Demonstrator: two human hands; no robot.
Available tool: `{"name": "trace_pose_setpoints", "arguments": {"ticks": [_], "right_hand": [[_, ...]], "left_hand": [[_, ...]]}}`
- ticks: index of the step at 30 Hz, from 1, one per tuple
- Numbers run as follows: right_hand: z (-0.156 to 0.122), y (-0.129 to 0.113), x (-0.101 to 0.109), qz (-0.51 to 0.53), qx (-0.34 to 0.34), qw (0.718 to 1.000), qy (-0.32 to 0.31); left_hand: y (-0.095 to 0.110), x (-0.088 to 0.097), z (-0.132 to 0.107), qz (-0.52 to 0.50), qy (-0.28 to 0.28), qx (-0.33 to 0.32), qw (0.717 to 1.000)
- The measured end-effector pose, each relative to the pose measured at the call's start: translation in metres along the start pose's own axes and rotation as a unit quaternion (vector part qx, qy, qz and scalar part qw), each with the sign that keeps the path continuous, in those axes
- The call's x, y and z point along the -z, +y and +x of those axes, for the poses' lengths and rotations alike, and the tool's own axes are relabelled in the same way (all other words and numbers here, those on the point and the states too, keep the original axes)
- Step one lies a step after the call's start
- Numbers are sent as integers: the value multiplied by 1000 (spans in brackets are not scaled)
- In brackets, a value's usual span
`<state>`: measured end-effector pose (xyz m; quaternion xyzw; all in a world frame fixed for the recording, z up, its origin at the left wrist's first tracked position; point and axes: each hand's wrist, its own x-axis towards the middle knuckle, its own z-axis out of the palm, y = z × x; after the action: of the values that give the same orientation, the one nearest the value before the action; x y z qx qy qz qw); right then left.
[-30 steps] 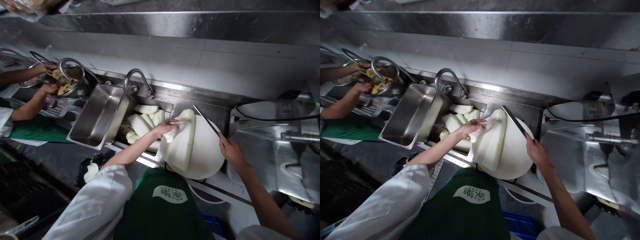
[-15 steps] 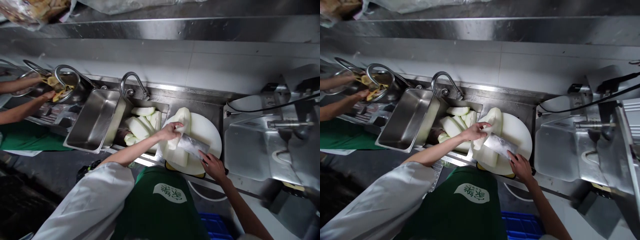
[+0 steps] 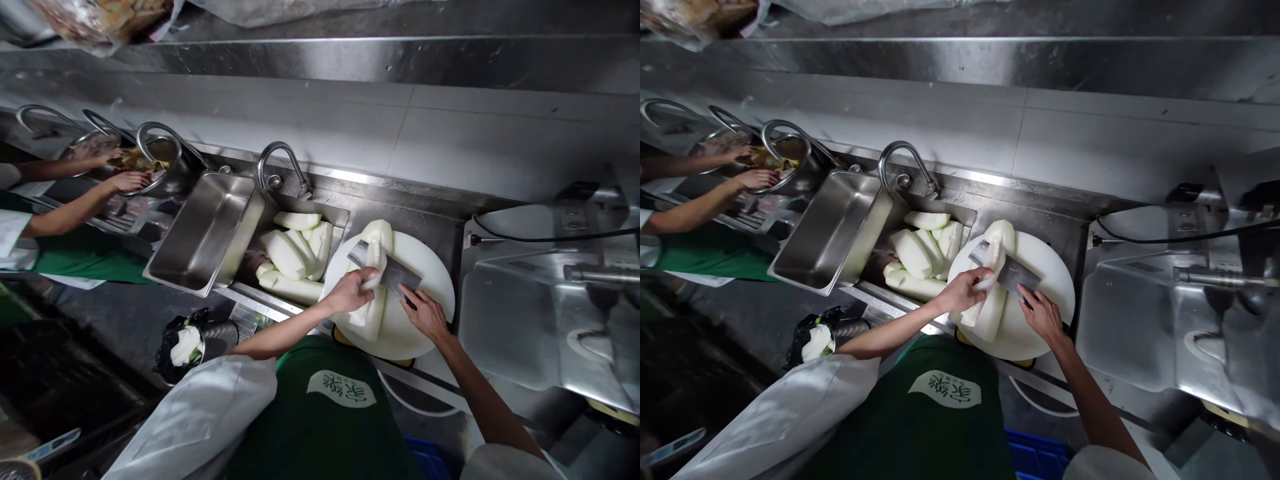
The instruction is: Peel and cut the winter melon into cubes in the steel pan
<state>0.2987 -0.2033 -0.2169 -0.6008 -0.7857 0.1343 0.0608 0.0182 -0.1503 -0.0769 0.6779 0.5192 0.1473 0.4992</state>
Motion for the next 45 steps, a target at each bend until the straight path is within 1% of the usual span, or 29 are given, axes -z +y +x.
{"name": "trace_pose_setpoints", "arguments": {"ticks": [4, 8, 13, 16, 20, 22, 24, 27, 29, 32, 35, 38, 40, 42, 45], "right_hand": [[5, 2, -1, 2, -4, 1000, 11], [18, -3, -3, 21, -8, 1000, 8], [34, -8, -3, 41, -16, 999, -2], [27, -1, -5, 56, -17, 998, 0], [2, 17, -13, 85, -19, 996, 10], [-5, 22, -16, 87, -28, 996, 19], [-2, 22, -18, 76, -34, 996, 25], [16, 14, -16, 54, -36, 998, 26], [33, 7, -14, 45, -44, 998, 23], [52, 2, -9, 38, -52, 998, 17], [60, 4, -6, 25, -54, 998, 9], [69, 5, -3, 13, -59, 998, -3], [81, 4, -1, 14, -60, 998, -8], [97, 3, 1, 21, -58, 998, -11], [124, 4, 7, 34, -63, 997, -4]], "left_hand": [[2, -5, -1, 3, 10, -6, 1000], [1, -11, 0, -7, 15, -6, 1000], [-1, -6, 2, -41, 27, -5, 999], [-3, 2, 0, -50, 25, 2, 998], [-7, 11, -4, -48, 25, 9, 999], [-11, 9, -5, -37, 19, 4, 999], [-16, 2, -7, -22, 16, -5, 1000], [-21, -9, -11, 6, 19, -17, 1000], [-22, -12, -16, 21, 21, -20, 999], [-23, -10, -23, 18, 32, -20, 999], [-27, -7, -27, 21, 38, -21, 999], [-33, -10, -28, 33, 29, -20, 999], [-34, -13, -28, 25, 30, -26, 999], [-32, -13, -29, 5, 44, -39, 998], [-24, -5, -39, -50, 76, -42, 995]]}}
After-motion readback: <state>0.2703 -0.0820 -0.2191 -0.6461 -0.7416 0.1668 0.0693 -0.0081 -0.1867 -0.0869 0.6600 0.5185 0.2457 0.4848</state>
